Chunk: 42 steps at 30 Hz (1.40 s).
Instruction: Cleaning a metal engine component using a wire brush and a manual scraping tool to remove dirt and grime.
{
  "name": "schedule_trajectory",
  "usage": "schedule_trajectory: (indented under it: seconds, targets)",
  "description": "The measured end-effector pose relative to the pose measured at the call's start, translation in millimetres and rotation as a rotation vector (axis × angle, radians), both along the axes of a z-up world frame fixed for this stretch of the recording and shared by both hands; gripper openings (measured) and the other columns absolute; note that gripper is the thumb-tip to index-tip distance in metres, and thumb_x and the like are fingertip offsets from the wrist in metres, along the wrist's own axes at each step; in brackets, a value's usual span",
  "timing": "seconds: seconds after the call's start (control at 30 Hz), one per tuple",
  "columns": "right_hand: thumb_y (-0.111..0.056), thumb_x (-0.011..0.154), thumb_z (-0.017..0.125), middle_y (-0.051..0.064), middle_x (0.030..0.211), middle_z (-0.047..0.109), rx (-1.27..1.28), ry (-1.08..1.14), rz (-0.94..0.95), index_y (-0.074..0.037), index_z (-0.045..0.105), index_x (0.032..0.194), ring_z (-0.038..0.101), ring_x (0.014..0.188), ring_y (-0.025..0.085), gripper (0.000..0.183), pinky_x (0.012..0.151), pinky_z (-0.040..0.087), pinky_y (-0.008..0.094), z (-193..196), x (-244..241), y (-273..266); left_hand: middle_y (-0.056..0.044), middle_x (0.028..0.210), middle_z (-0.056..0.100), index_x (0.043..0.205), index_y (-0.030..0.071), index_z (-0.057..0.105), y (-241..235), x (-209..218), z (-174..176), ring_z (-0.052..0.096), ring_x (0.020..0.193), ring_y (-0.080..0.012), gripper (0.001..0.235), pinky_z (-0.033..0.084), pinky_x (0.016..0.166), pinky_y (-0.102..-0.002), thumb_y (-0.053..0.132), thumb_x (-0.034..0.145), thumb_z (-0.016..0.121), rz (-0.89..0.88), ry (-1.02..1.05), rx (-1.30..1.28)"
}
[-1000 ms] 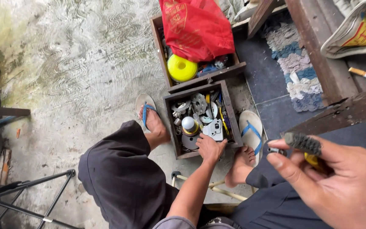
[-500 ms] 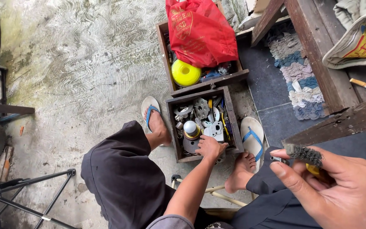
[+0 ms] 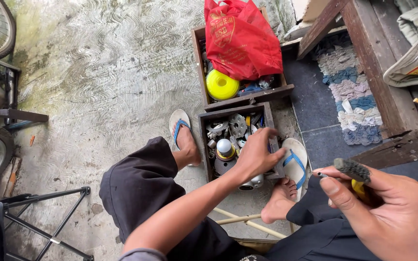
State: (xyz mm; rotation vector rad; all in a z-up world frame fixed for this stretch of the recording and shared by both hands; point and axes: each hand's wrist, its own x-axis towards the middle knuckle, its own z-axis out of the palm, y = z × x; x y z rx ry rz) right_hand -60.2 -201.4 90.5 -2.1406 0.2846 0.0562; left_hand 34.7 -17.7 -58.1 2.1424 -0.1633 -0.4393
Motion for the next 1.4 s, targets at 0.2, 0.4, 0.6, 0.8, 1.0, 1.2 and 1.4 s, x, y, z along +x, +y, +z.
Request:
schedule_trajectory:
  seconds: [0.2,0.4,0.6,0.8,1.0,1.2,1.4]
  targets:
    - [-0.007,0.097,0.058,0.017,0.067,0.052,0.3,-0.21,0.075,0.009,0.072,0.105,0.05,0.063,0.024,0.023,0.059,0.039,0.033,9.7,-0.8,11.6,-0.005,0.09,0.067,0.102,0.008,0.063,7.0,-32.9,122.7,0.064,0.078,-0.0158,0.012,0.054,0.075,-0.029,0.015,0.096,0.071,-0.026,-0.553,-0.582]
    - [-0.007,0.096,0.059,0.019,0.087,0.054,0.732,-0.149,-0.02,0.017,0.066,0.116,0.032,0.05,0.015,0.032,0.051,0.029,0.036,-16.2,-7.1,11.2,-0.015,0.091,0.069,0.103,-0.001,0.061,14.5,-53.7,138.0,0.068,0.078,-0.0254,0.016,0.057,0.072,-0.032,0.011,0.097,0.069,0.003,-0.789,-0.657]
    - [-0.014,0.1,0.059,0.005,0.055,0.039,0.697,-0.114,-0.021,0.01,0.068,0.118,0.031,0.044,0.012,0.031,0.062,0.052,0.029,-22.4,-18.7,11.7,-0.014,0.094,0.07,0.109,-0.004,0.059,18.6,-63.8,136.8,0.066,0.071,-0.0252,0.021,0.053,0.062,-0.033,0.012,0.098,0.069,0.027,-0.864,-0.697]
    - [-0.009,0.097,0.064,0.02,0.109,0.06,0.808,-0.183,0.124,-0.011,0.074,0.122,0.051,0.073,0.019,0.027,0.051,0.039,0.026,-28.0,-22.1,8.6,-0.015,0.1,0.071,0.117,-0.002,0.06,19.3,-69.2,137.8,0.071,0.08,-0.0251,0.03,0.059,0.062,-0.033,0.015,0.098,0.076,0.001,-0.891,-0.653]
    - [-0.01,0.094,0.06,0.017,0.098,0.059,0.614,-0.157,0.101,0.006,0.073,0.115,0.048,0.061,0.019,0.03,0.056,0.04,0.027,-8.3,-18.9,18.9,-0.012,0.102,0.071,0.122,0.006,0.066,24.4,-74.1,138.2,0.07,0.073,-0.0171,0.021,0.056,0.065,-0.026,0.01,0.103,0.076,-0.027,-0.89,-0.562]
    - [0.0,0.077,0.042,0.024,0.111,0.055,0.415,-0.203,0.071,0.016,0.059,0.133,0.041,0.063,0.02,0.061,0.07,0.039,0.032,10.3,-9.0,25.7,-0.018,0.101,0.073,0.114,0.001,0.066,21.6,-72.6,142.7,0.074,0.087,-0.0237,0.021,0.065,0.079,-0.03,0.005,0.096,0.077,0.041,-0.737,-0.694]
    - [-0.037,0.102,0.033,0.012,0.09,0.071,-0.052,-0.247,0.146,0.002,0.072,0.115,0.068,0.084,0.02,0.057,0.075,0.056,0.028,34.5,-6.1,31.8,-0.02,0.076,0.068,0.108,-0.007,0.066,21.1,-75.8,146.9,0.066,0.059,-0.0166,0.019,0.059,0.054,-0.024,0.004,0.094,0.073,0.257,0.164,-1.104]
